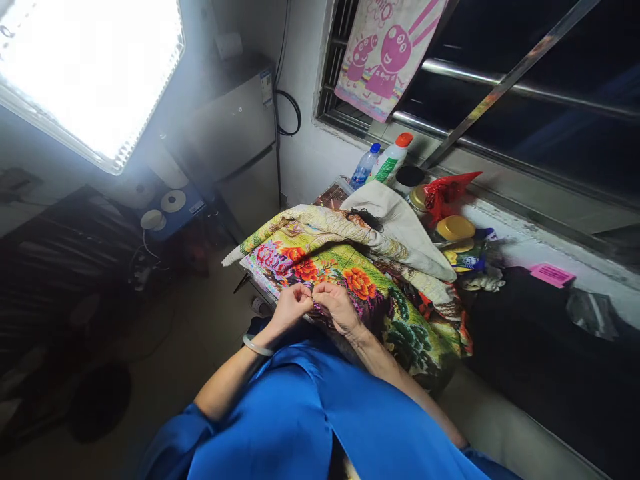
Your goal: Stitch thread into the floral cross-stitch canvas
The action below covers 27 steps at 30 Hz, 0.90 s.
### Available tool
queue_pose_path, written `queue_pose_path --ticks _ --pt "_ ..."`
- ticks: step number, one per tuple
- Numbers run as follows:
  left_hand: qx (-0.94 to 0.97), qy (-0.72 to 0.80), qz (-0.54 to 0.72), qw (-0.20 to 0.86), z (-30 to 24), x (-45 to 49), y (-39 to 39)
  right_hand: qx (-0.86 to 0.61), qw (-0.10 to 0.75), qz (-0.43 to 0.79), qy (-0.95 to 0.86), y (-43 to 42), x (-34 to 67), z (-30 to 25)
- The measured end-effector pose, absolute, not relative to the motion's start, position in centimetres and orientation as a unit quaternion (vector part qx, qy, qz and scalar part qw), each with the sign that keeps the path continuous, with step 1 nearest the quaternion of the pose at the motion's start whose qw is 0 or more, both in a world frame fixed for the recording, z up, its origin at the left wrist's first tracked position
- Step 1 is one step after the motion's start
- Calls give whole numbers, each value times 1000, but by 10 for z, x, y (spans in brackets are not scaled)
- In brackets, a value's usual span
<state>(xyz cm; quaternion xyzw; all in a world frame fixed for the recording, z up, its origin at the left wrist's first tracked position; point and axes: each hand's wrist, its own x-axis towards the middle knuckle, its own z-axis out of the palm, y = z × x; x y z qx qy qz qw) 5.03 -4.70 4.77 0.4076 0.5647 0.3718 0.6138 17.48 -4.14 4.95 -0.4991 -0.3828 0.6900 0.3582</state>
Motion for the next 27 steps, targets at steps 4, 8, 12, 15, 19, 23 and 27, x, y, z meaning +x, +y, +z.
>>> queue_pose_path --ticks 4,8,12,15,19,23,27 --pt "401 558 370 625 47 51 -47 -476 349 730 -344 -43 176 46" --pt "395 561 378 622 46 50 -47 -469 339 746 -330 -43 178 44" --pt "380 561 379 630 43 49 -46 -496 323 721 -361 -43 181 48" --pt "377 556 377 637 42 49 -46 -504 312 704 -391 -42 184 50" --pt "383 550 368 645 43 51 -46 -513 312 691 -402 -41 184 48" --pt "390 556 358 641 46 52 -45 -509 351 696 -365 -43 179 42" --pt "390 554 352 647 47 52 -44 -490 365 725 -318 -44 177 38"
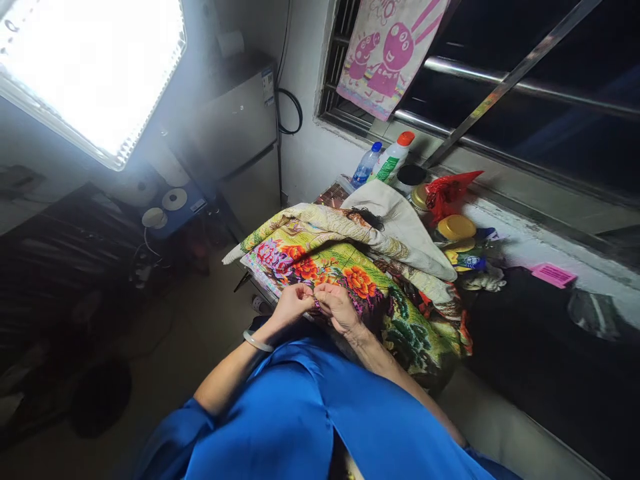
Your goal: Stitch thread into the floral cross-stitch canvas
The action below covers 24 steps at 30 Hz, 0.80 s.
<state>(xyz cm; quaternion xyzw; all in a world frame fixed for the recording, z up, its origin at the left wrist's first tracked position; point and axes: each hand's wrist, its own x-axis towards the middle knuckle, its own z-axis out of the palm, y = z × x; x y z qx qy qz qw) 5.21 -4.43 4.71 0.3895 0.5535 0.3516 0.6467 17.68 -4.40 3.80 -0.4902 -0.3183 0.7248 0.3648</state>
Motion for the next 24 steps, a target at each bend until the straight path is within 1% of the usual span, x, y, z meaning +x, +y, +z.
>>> queue_pose_path --ticks 7,12,24 --pt "380 555 344 655 46 52 -44 -434 376 774 -267 -43 179 36" --pt "383 546 340 663 46 51 -44 -397 367 811 -225 -41 182 36" --pt "295 477 353 749 41 49 -48 -385 345 824 -230 -40 190 40"
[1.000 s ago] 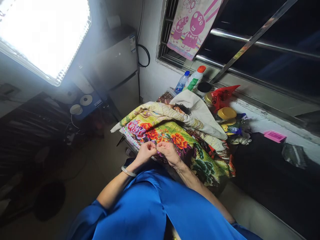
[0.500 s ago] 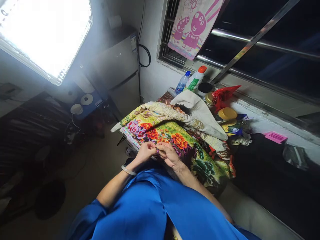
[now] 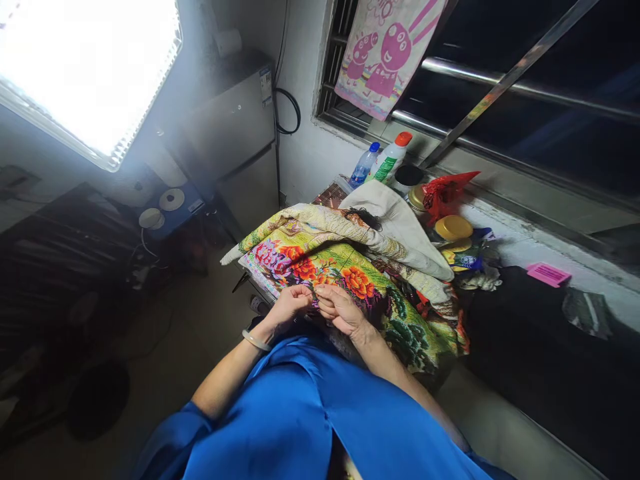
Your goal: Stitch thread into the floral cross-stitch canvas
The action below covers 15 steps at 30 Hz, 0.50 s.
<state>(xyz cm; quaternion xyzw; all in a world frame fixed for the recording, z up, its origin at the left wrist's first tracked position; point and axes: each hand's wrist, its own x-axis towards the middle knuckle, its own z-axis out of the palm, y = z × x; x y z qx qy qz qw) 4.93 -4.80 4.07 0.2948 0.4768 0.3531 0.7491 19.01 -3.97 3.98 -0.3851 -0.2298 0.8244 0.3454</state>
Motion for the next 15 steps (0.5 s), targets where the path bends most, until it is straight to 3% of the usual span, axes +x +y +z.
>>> queue_pose_path --ticks 15 --pt "254 459 369 767 35 48 -49 -405 337 809 -259 -39 195 38"
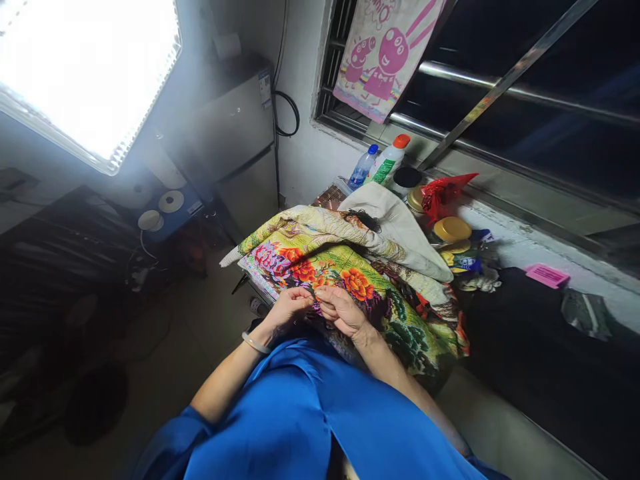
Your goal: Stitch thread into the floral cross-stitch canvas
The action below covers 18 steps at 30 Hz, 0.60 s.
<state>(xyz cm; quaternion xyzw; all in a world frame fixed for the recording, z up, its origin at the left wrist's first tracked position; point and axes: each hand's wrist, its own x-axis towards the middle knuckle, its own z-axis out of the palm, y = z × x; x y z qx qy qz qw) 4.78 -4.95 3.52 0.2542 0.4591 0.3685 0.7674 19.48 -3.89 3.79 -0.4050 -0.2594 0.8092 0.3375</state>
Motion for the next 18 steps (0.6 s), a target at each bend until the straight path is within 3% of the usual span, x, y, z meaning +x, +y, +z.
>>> queue_pose_path --ticks 18 --pt "182 463 371 784 41 49 -49 -423 335 792 -285 -40 194 37"
